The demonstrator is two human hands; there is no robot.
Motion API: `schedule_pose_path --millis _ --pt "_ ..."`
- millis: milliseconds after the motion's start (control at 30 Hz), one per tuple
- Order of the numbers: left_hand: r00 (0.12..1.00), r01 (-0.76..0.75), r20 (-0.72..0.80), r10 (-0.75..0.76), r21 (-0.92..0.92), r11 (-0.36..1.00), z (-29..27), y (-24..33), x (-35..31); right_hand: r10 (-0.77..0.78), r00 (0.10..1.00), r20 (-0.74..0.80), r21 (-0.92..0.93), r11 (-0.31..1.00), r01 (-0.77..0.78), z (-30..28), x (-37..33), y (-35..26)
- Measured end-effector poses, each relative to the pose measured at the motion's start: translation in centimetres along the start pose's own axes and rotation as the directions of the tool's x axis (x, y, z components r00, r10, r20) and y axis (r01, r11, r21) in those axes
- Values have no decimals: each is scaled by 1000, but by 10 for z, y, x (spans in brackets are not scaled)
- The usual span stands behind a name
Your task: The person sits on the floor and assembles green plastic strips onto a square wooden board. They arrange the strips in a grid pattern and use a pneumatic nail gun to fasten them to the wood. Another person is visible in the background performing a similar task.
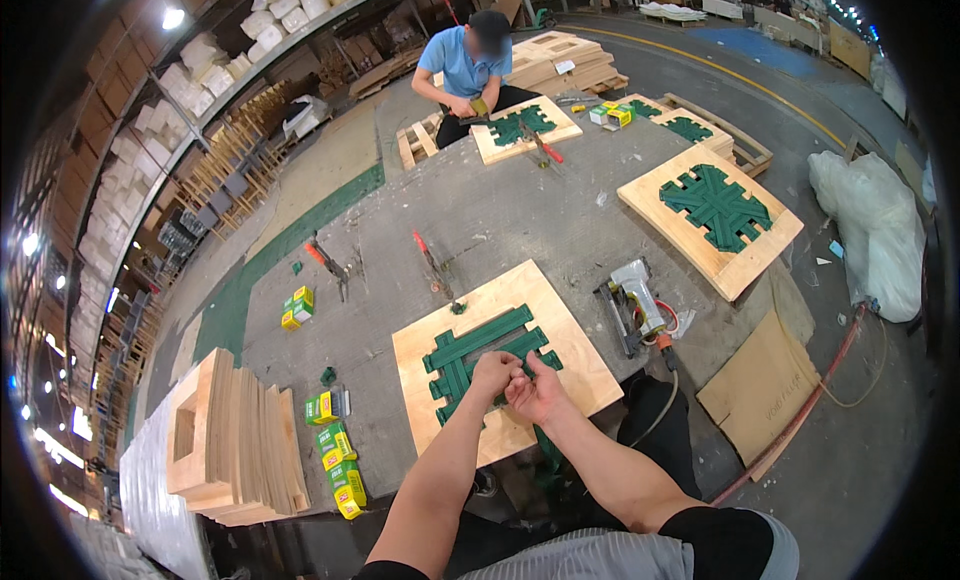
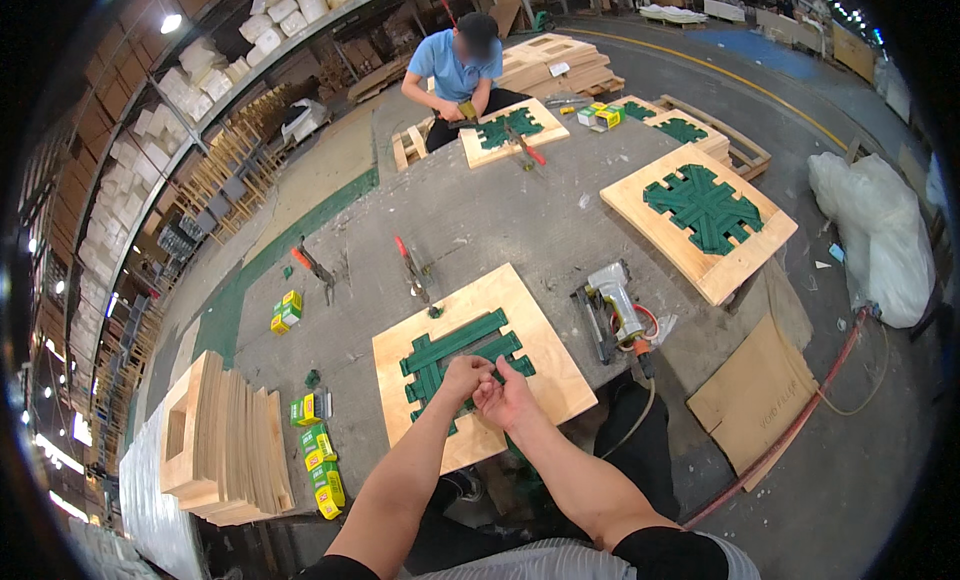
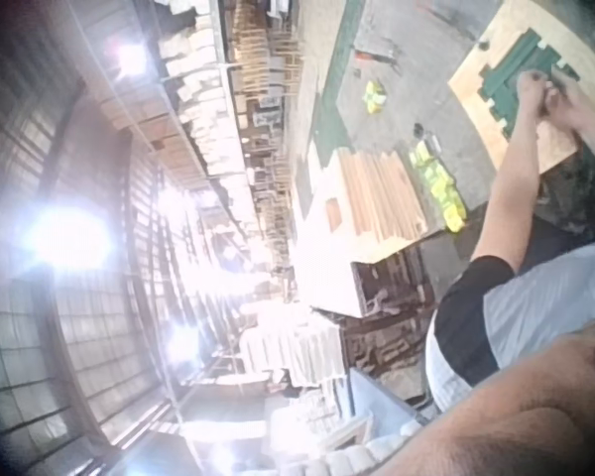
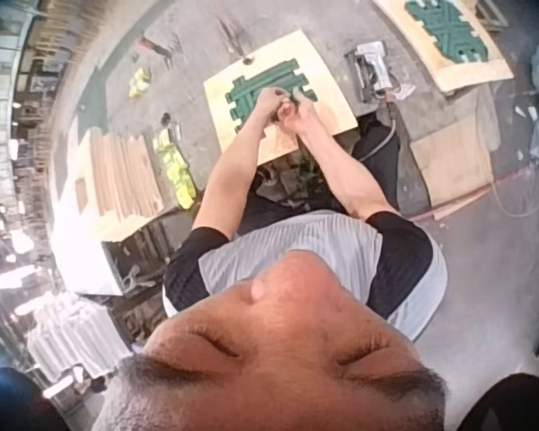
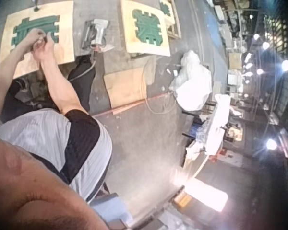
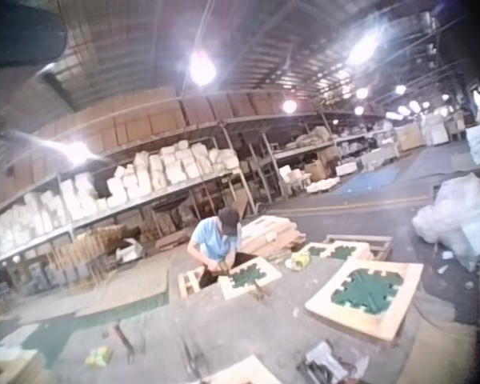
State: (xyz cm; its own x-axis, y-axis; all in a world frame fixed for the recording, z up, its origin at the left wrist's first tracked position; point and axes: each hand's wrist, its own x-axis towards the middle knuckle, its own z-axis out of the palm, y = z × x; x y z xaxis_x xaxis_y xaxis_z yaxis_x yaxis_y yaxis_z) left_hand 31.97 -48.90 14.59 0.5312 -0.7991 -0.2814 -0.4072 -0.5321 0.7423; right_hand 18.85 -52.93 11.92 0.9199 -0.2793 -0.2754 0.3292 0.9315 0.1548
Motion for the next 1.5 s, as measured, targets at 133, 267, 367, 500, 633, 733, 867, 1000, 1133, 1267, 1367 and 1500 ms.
schedule_pose_path --millis 133,267,367,500,633,733,867,1000,1133,1267,1367,1500 --pt "998 42 -50 -38 77 996 -4 1 5 -1 993 -118 -220 975 -26 10 -20 2" --pt "948 151 -215 -234 -342 928 -33 4 16 -166 967 -193 -679 734 -9 5 -62 16" --pt "962 171 -161 -219 -270 948 -52 8 26 -215 962 -167 -800 600 -5 6 -78 16" --pt "991 -36 -129 44 66 997 -59 11 35 -277 946 -169 -903 429 -35 8 -84 8" --pt "981 -81 -139 132 320 944 -51 19 42 -320 934 -159 -937 346 -41 2 -97 8" --pt "978 -78 -158 136 329 941 -46 23 49 -336 937 -100 -956 292 2 -11 -105 6" --pt "953 -206 -152 261 303 930 -49 16 62 -247 965 -85 -951 309 -4 -4 -93 8" --pt "967 -170 -136 214 277 946 -50 5 72 -135 983 -122 -821 570 -24 36 -39 8" --pt "973 -172 -115 200 215 961 -42 5 78 -124 974 -190 -630 776 -24 44 22 -7" --pt "980 -183 -40 195 209 961 -44 -2 87 -102 988 -119 -435 900 40 32 62 -18" --pt "980 -124 -163 110 -76 989 -62 -25 87 -39 998 -58 -192 981 27 30 84 -5" --pt "980 -80 -186 76 -13 997 -53 -15 96 -28 999 42 54 998 26 27 108 -22"
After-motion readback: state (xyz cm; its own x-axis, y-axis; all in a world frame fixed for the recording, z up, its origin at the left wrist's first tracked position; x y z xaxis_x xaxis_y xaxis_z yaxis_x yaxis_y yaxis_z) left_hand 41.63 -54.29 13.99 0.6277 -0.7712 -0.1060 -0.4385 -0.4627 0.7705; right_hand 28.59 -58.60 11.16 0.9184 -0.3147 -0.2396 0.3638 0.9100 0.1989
